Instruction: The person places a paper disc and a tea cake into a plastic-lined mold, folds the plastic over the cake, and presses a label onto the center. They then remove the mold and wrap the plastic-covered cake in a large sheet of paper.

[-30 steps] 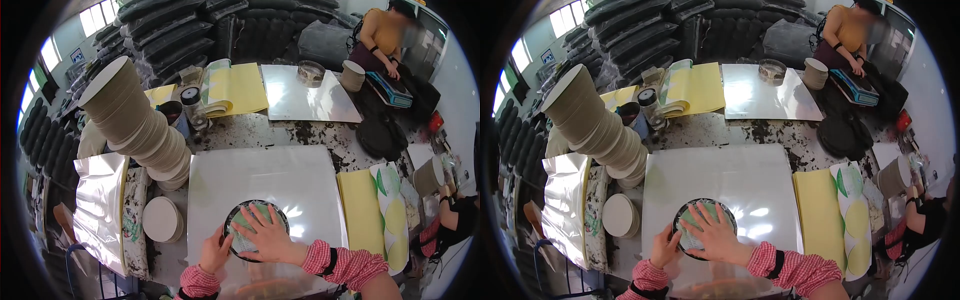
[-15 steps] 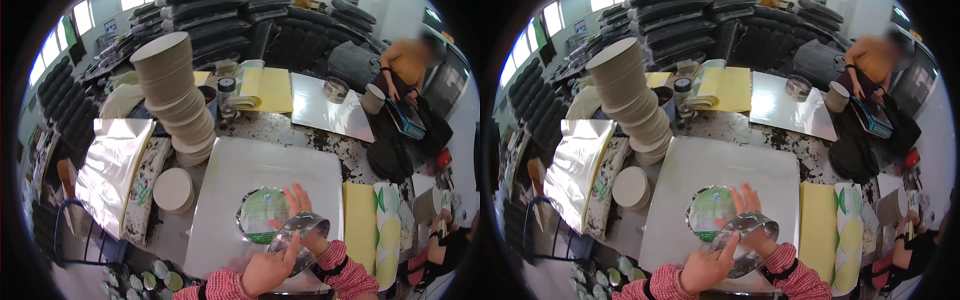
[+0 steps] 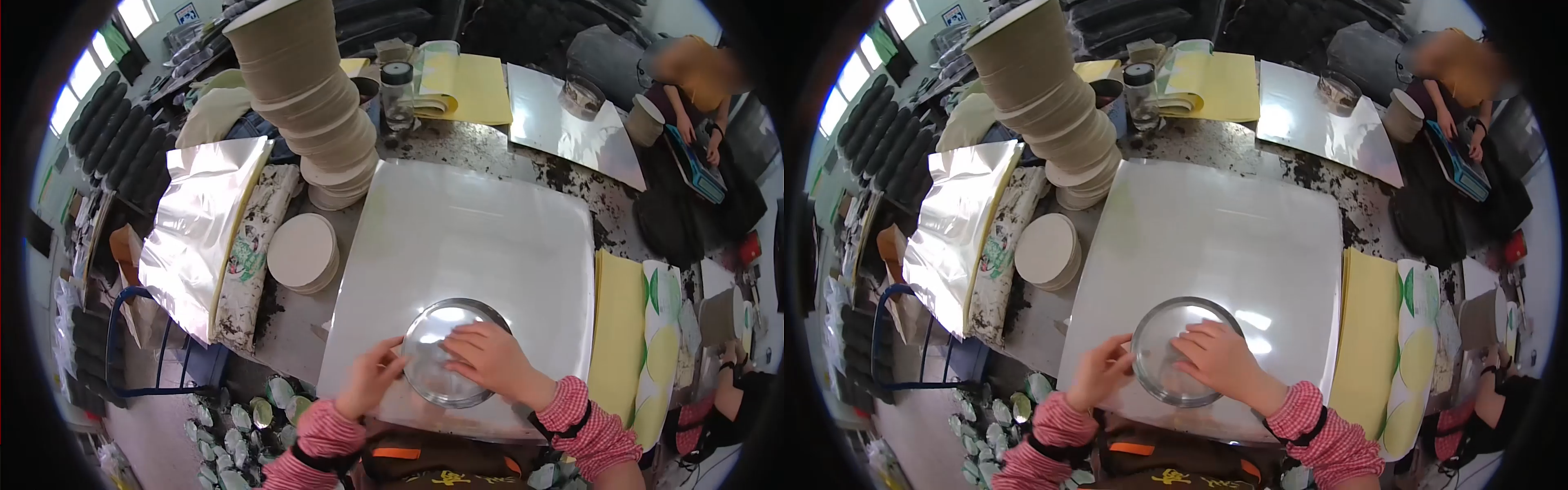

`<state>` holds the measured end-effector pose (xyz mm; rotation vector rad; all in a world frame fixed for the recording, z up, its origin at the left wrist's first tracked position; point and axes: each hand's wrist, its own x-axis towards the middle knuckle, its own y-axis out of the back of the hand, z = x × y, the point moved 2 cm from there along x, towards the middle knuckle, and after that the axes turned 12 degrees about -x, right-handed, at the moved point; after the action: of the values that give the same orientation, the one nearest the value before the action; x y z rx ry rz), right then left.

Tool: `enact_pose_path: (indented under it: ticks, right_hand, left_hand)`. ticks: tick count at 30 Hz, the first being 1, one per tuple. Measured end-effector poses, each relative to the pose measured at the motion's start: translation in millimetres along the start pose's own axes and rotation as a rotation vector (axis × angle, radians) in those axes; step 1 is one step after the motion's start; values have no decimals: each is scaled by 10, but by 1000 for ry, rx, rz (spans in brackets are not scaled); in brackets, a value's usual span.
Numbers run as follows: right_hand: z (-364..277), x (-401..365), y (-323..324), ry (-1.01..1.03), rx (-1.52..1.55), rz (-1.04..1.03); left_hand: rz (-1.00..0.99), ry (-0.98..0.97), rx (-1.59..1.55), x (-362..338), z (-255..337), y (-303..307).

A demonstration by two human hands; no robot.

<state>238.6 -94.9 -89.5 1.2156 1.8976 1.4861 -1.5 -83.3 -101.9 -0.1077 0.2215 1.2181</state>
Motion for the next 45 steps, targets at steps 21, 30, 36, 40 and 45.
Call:
enact_pose_path:
  ticks: [21, 30, 36, 40, 45]
  right_hand:
    - [-303, -859, -71, -460, 190, 234]
    - [-748, -991, 209, -113, 241, 80]
    - [-974, -732, 221, -186, 466, -7]
    - [-1123, -374, -131, 58, 338, -28]
    - [-314, -330, 139, -1046, 1284, 389]
  left_hand:
    - [-605, -374, 619, -122, 108, 997]
    - [-689, -401, 761, -18, 227, 931]
    - [-714, -486, 709, 15, 160, 938]
    - [-284, -405, 644, 120, 651, 851]
    - [-598, -605, 1039, -206, 436, 635]
